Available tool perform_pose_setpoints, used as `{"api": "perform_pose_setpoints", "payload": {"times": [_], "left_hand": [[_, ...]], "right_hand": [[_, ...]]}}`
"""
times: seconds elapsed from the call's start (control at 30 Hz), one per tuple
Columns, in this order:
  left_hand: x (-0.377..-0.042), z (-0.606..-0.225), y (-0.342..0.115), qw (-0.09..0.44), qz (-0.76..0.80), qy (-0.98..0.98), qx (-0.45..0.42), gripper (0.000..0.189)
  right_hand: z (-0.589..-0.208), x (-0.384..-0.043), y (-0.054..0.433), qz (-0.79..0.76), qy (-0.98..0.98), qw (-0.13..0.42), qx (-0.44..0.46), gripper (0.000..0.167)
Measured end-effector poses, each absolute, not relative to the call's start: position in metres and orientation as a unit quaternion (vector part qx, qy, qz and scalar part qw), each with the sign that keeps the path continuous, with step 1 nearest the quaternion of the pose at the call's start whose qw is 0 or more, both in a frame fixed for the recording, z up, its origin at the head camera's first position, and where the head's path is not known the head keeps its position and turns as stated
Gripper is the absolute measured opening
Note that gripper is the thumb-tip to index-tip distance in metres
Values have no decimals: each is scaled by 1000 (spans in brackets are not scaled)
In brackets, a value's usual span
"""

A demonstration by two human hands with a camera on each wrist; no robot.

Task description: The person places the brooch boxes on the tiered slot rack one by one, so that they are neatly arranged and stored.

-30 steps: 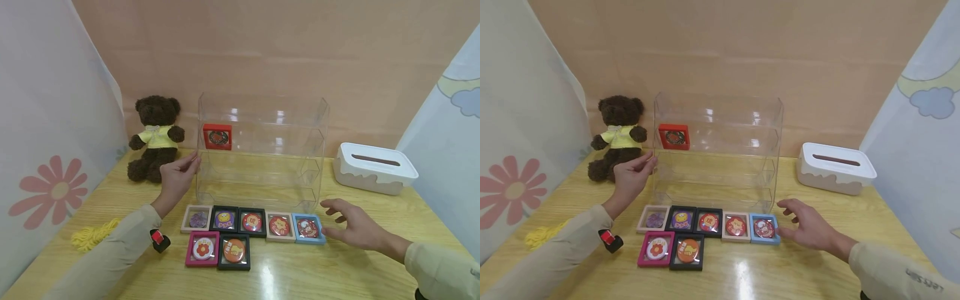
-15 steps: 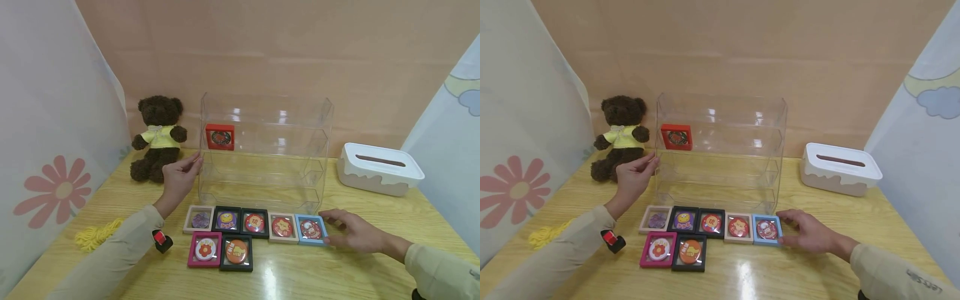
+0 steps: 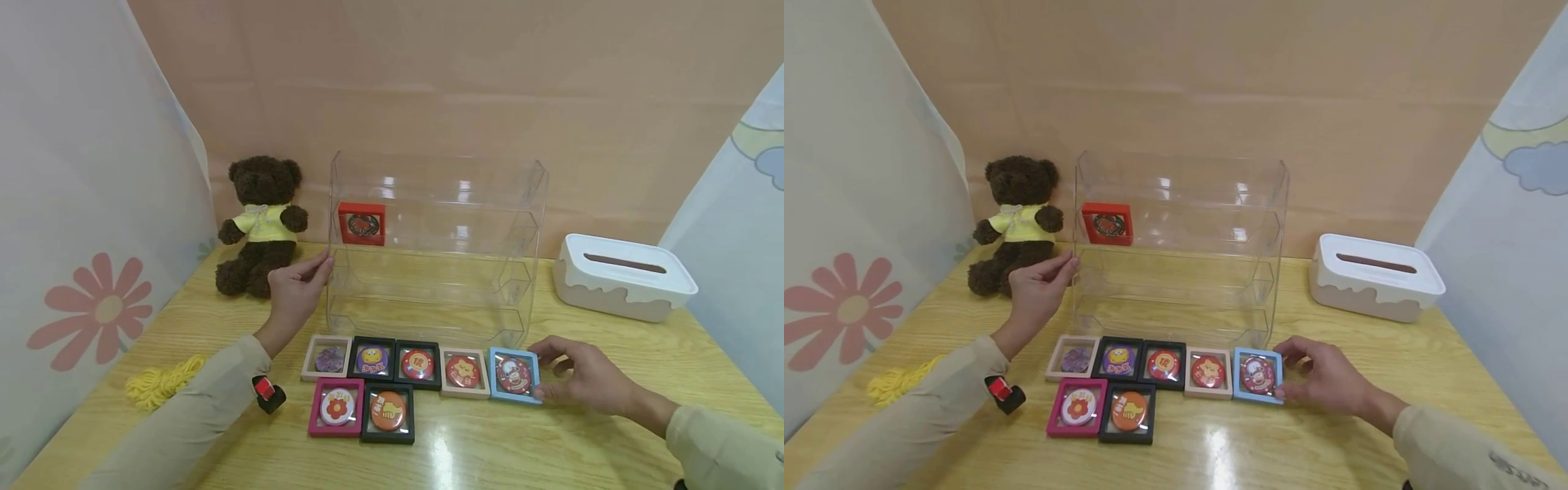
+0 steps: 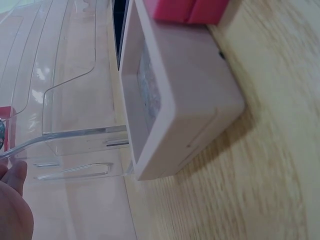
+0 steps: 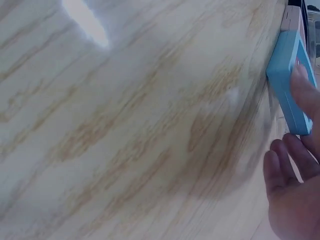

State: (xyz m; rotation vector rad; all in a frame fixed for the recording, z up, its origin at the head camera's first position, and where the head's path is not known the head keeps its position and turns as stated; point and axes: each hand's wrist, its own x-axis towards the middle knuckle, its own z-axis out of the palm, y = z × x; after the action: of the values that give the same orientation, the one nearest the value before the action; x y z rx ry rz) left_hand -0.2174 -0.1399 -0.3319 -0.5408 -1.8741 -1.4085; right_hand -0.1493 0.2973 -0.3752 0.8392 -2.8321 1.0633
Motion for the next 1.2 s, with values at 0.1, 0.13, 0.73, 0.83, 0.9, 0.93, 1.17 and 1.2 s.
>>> {"api": "perform_pose_setpoints", "payload": {"times": [0.1, 0.13, 0.73, 0.83, 0.9, 0.93, 1.17, 1.2], "left_hand": [[-217, -332, -140, 363, -542, -728, -210, 14], [-217, -332, -140, 365, -540, -729, -211, 14], [-217, -333, -141, 370, -532, -729, -221, 14], [-217, -333, -141, 366, -538, -726, -223, 14], [-218, -333, -141, 366, -540, -724, -225, 13], [-218, -333, -141, 366, -540, -724, -225, 13], [-217, -332, -141, 369, -531, -729, -224, 13], [-217, -333, -142, 369, -531, -729, -223, 13]], "right_hand": [[-374, -147, 297, 340, -902, 41, 263, 40], [-374, -147, 297, 338, -903, 50, 260, 38], [-362, -152, 303, 405, -879, 47, 249, 13], [-362, -152, 306, 403, -882, 53, 237, 13], [-362, -152, 307, 401, -885, 61, 231, 13], [-361, -152, 308, 400, -885, 64, 227, 13], [-349, -156, 310, 419, -868, 100, 247, 20], [-347, -157, 310, 420, -866, 105, 250, 21]]}}
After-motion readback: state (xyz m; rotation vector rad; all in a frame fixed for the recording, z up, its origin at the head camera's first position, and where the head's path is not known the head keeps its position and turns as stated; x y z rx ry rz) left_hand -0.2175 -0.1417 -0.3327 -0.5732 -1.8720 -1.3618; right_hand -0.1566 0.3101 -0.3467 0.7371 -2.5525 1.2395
